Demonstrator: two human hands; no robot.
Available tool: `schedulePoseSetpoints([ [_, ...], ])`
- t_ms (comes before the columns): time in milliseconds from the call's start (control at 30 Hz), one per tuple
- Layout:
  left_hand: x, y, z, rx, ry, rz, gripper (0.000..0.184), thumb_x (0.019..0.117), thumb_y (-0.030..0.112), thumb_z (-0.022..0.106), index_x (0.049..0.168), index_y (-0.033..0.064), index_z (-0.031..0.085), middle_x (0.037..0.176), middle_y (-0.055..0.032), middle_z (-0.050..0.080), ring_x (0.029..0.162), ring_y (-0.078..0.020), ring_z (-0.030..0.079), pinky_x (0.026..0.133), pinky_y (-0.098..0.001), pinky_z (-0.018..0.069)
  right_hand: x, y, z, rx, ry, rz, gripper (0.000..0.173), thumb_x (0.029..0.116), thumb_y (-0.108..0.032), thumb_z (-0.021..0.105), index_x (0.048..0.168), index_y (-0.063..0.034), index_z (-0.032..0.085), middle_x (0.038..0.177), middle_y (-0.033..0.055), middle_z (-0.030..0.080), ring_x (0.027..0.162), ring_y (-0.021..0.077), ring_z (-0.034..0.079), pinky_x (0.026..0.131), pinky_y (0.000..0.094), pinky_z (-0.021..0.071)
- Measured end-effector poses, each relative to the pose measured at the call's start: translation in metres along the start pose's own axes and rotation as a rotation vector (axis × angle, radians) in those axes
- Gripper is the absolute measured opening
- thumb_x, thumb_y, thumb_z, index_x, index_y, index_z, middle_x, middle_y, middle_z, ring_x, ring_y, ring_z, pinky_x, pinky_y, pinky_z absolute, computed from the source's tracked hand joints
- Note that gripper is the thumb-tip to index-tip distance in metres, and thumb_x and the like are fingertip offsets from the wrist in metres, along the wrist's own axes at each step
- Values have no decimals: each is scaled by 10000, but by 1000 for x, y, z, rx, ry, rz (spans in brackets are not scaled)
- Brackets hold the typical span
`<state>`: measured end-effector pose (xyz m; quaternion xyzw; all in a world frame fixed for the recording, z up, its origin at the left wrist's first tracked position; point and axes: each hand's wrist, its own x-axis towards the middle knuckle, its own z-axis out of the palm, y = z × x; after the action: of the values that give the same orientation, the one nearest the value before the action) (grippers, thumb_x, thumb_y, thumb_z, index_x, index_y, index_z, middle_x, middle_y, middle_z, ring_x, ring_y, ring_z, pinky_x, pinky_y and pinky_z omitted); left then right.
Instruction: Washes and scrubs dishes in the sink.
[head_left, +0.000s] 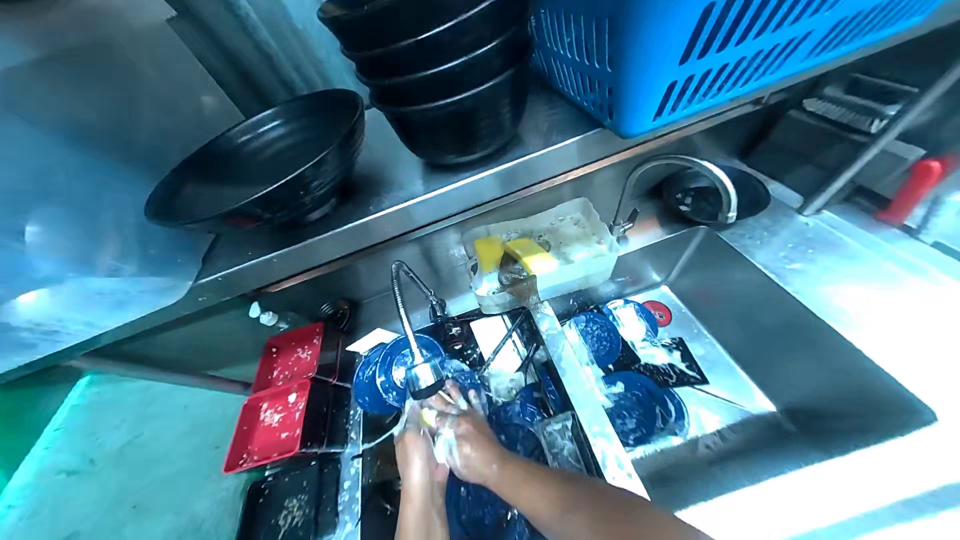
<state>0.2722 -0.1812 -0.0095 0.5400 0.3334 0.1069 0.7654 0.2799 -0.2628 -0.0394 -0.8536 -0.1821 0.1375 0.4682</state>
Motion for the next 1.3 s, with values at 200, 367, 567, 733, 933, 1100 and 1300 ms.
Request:
schedulePoseSetpoints([
  [200, -25, -12, 14, -48, 38, -98, 413, 1093, 246, 448, 1465, 67, 446, 1167, -146, 649, 964, -211, 670, 808, -418, 585, 9, 41, -24, -112, 14, 191, 480, 1067, -342, 393, 1533, -306, 503, 1691, -96, 273, 1601, 295, 56, 1233, 697, 56],
  [367, -23, -20, 16, 18, 31, -58, 375, 1099, 272, 433, 1393, 52, 512, 1120, -120, 670, 953, -181, 670, 807, -391, 580, 10, 29, -20, 36, -16, 8, 454, 1035, -303, 483, 1481, -310, 568, 1667, -110, 331, 1603, 279, 43, 1185, 770, -21],
  [567, -25, -4, 20, -55, 93, 2, 443, 1078, 205, 466, 1503, 90, 415, 1226, -147, 638, 1035, -229, 659, 863, -461, 570, -4, 44, -10, -48, 87, 6, 543, 1037, -309, 452, 1576, -249, 443, 1691, -34, 292, 1595, 323, 98, 1222, 719, 95],
  [733, -43, -33, 22, -59, 64, -83, 350, 1069, 132, 472, 1408, 45, 479, 1102, -142, 678, 925, -205, 693, 782, -407, 604, 23, 35, -43, -86, 92, 112, 561, 1050, -278, 444, 1606, -248, 377, 1706, -1, 257, 1594, 318, 111, 1210, 734, 99],
  [933, -23, -38, 32, -469, 118, -86, 275, 1065, 238, 450, 1290, 92, 508, 1074, -126, 666, 955, -254, 687, 794, -504, 597, -27, 50, -64, 403, 125, 503, 541, 1029, -362, 567, 1431, -5, 504, 1211, 204, 670, 1028, 301, 704, 907, 469, 587],
  [1100, -6, -73, 13, 554, -191, 37, 505, 957, 22, 655, 1426, -32, 476, 1236, -170, 658, 1085, -231, 678, 925, -396, 589, -58, 77, -104, 540, 424, 608, 378, 938, -255, 725, 1175, 32, 661, 982, 172, 711, 880, 268, 702, 835, 472, 593],
  [1300, 5, -59, -63, 1800, -409, 176, 704, 888, 326, 706, 1535, 192, 464, 1497, -129, 522, 1373, -347, 502, 1113, -545, 438, -127, 218, -153, 788, 830, 1034, 394, 1011, -318, 623, 1228, 11, 613, 976, 165, 645, 759, 246, 620, 671, 445, 549],
])
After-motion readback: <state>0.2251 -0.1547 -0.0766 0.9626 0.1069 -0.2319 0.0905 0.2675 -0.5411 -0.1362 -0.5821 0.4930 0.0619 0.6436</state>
